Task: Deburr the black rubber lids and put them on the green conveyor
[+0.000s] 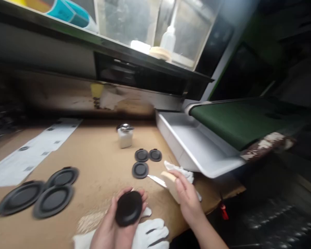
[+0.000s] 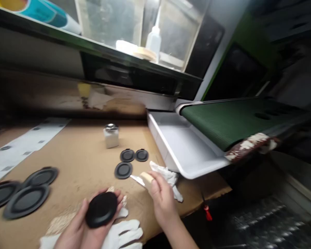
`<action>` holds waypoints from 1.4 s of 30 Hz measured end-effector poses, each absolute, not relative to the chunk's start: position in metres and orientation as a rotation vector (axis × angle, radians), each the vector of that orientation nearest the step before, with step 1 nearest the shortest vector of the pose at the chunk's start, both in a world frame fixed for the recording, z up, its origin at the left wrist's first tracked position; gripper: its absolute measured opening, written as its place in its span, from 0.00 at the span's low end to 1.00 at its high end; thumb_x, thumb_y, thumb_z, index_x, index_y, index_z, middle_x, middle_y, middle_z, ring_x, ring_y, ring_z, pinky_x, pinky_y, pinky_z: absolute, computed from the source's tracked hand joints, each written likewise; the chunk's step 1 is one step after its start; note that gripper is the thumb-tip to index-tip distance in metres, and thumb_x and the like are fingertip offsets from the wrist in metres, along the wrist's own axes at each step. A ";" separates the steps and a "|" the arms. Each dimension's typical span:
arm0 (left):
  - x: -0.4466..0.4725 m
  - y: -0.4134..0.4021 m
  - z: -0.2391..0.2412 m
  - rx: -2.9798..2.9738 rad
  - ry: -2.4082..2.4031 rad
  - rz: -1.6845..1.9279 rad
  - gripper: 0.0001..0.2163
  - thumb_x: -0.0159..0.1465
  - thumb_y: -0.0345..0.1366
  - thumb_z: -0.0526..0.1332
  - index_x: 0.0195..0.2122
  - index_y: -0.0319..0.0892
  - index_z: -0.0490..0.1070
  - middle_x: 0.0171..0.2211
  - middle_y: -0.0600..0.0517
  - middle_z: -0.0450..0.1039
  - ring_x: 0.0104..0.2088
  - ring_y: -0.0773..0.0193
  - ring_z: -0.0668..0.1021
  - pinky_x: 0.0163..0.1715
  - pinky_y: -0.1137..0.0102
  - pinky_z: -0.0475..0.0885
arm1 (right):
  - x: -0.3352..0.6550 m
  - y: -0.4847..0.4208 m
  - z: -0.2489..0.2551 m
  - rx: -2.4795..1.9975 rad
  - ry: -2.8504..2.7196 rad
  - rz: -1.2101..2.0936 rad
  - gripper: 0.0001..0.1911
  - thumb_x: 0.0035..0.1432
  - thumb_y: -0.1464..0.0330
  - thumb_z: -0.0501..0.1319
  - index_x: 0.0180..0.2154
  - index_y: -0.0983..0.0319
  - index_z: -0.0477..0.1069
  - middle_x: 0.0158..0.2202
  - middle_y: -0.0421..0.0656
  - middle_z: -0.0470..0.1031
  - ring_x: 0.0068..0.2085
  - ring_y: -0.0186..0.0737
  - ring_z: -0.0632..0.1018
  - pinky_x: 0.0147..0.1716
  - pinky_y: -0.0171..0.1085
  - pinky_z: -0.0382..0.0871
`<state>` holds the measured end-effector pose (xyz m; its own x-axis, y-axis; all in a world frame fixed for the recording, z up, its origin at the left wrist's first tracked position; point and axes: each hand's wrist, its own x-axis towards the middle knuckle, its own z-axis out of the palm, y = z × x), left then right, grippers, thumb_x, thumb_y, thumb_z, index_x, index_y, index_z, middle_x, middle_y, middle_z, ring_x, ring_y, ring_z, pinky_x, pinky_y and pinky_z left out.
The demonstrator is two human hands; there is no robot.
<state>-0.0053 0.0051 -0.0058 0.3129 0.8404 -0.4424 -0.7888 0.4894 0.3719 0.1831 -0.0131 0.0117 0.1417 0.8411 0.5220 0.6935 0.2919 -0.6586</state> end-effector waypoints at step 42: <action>0.004 0.001 0.003 0.143 0.641 1.117 0.14 0.62 0.42 0.54 0.40 0.38 0.72 0.42 0.41 0.75 0.48 0.52 0.72 0.51 0.59 0.63 | 0.147 -0.011 0.006 -1.116 -2.063 0.060 0.16 0.55 0.78 0.57 0.44 0.59 0.70 0.31 0.42 0.74 0.30 0.34 0.70 0.28 0.34 0.66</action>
